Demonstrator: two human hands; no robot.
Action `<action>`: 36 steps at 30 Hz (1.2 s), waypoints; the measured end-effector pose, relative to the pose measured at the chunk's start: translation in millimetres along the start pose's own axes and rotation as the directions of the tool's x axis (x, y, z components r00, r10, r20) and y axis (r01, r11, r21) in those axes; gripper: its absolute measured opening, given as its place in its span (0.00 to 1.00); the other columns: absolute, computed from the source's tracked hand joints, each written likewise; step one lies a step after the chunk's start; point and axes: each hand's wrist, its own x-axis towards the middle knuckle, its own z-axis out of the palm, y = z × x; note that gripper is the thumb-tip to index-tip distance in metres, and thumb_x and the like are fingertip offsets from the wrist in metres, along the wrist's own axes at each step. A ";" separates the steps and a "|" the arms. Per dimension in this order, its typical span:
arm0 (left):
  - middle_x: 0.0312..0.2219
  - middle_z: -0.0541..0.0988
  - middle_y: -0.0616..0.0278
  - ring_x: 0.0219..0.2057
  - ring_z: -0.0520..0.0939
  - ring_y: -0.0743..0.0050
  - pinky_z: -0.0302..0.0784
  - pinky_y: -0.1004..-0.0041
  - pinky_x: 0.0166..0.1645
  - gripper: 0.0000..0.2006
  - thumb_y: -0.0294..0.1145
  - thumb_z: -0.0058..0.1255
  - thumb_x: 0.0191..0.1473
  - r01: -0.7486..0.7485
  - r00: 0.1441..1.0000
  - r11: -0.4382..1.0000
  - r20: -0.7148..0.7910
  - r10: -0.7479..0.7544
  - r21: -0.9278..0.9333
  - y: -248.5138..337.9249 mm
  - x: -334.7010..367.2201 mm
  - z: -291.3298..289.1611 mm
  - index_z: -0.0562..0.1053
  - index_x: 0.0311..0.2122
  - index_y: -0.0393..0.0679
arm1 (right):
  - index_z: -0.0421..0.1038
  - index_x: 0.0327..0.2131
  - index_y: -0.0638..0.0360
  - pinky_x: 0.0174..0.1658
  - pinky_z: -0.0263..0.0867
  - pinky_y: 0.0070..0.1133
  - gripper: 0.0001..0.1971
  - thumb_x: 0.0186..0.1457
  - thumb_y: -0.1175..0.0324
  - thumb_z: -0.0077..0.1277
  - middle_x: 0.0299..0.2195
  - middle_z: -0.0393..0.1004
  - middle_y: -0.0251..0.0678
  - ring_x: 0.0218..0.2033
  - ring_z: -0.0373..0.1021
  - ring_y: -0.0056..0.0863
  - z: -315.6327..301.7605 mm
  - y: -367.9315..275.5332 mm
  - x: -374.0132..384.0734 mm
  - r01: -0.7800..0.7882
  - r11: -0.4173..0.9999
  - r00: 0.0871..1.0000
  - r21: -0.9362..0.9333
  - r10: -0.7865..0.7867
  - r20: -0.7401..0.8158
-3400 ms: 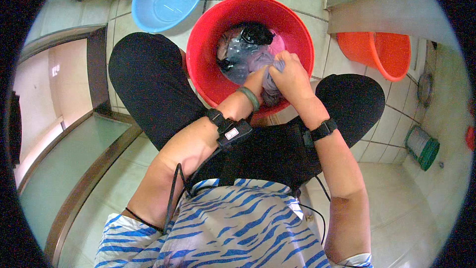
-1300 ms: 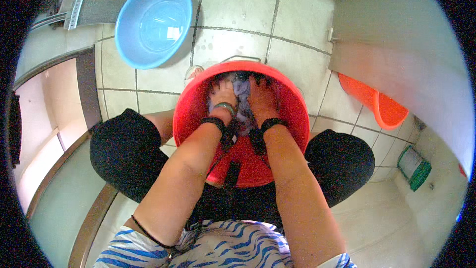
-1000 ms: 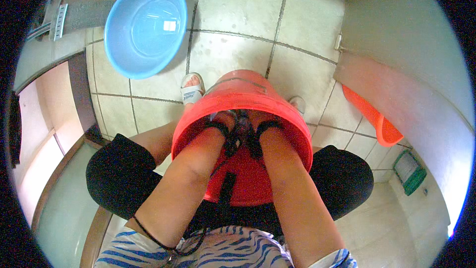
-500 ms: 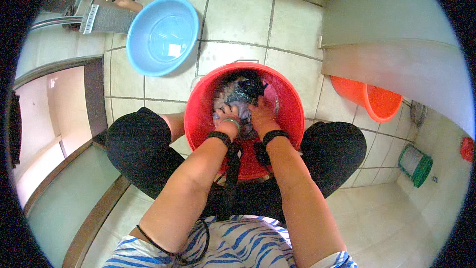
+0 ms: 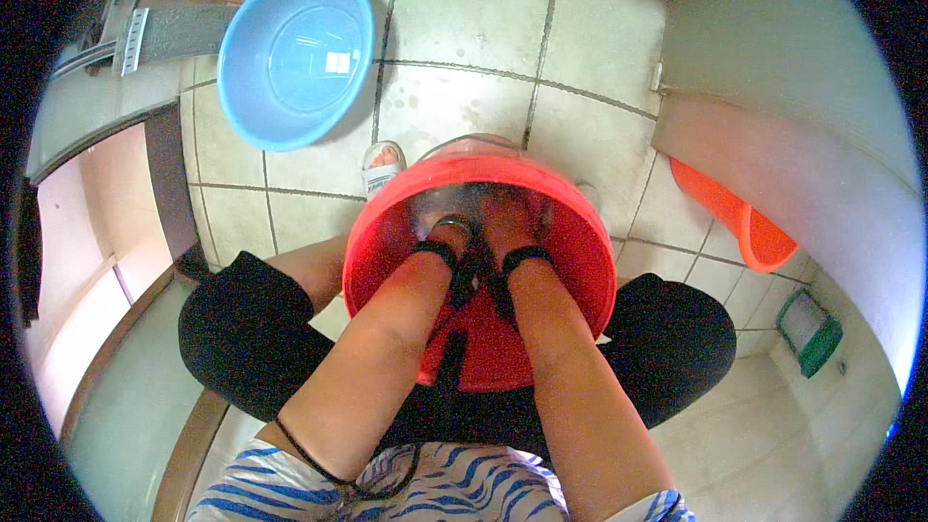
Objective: The person washes laundry by hand in a bucket, scrubbing, squeezing, and wringing out pieces of clothing.
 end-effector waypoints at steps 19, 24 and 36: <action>0.41 0.74 0.53 0.45 0.72 0.55 0.69 0.61 0.47 0.15 0.31 0.42 0.49 0.252 0.888 0.964 -0.417 -0.196 0.082 29.4 -110.1 -78.0 0.72 0.43 0.49 | 0.67 0.41 0.54 0.44 0.64 0.35 0.14 0.48 0.70 0.42 0.40 0.70 0.49 0.43 0.68 0.44 -99.6 -29.9 -75.4 -0.046 0.996 0.999 0.073 0.047 -0.010; 0.39 0.71 0.56 0.44 0.68 0.57 0.67 0.56 0.44 0.13 0.30 0.41 0.49 0.290 0.729 0.943 -0.676 -0.109 0.161 21.2 -117.3 -53.0 0.72 0.41 0.51 | 0.63 0.45 0.51 0.47 0.62 0.35 0.20 0.45 0.69 0.47 0.45 0.65 0.45 0.46 0.65 0.45 -99.5 -47.7 -71.9 -0.041 0.994 0.996 0.098 0.048 -0.073; 0.54 0.56 0.56 0.54 0.58 0.48 0.59 0.50 0.51 0.18 0.34 0.39 0.51 0.453 0.782 0.849 -0.337 -0.525 -0.271 -53.3 28.9 25.6 0.65 0.49 0.55 | 0.63 0.48 0.50 0.49 0.59 0.34 0.19 0.51 0.64 0.39 0.51 0.56 0.52 0.50 0.58 0.49 -4.1 -24.3 2.7 -0.024 0.993 0.998 0.117 0.031 -0.061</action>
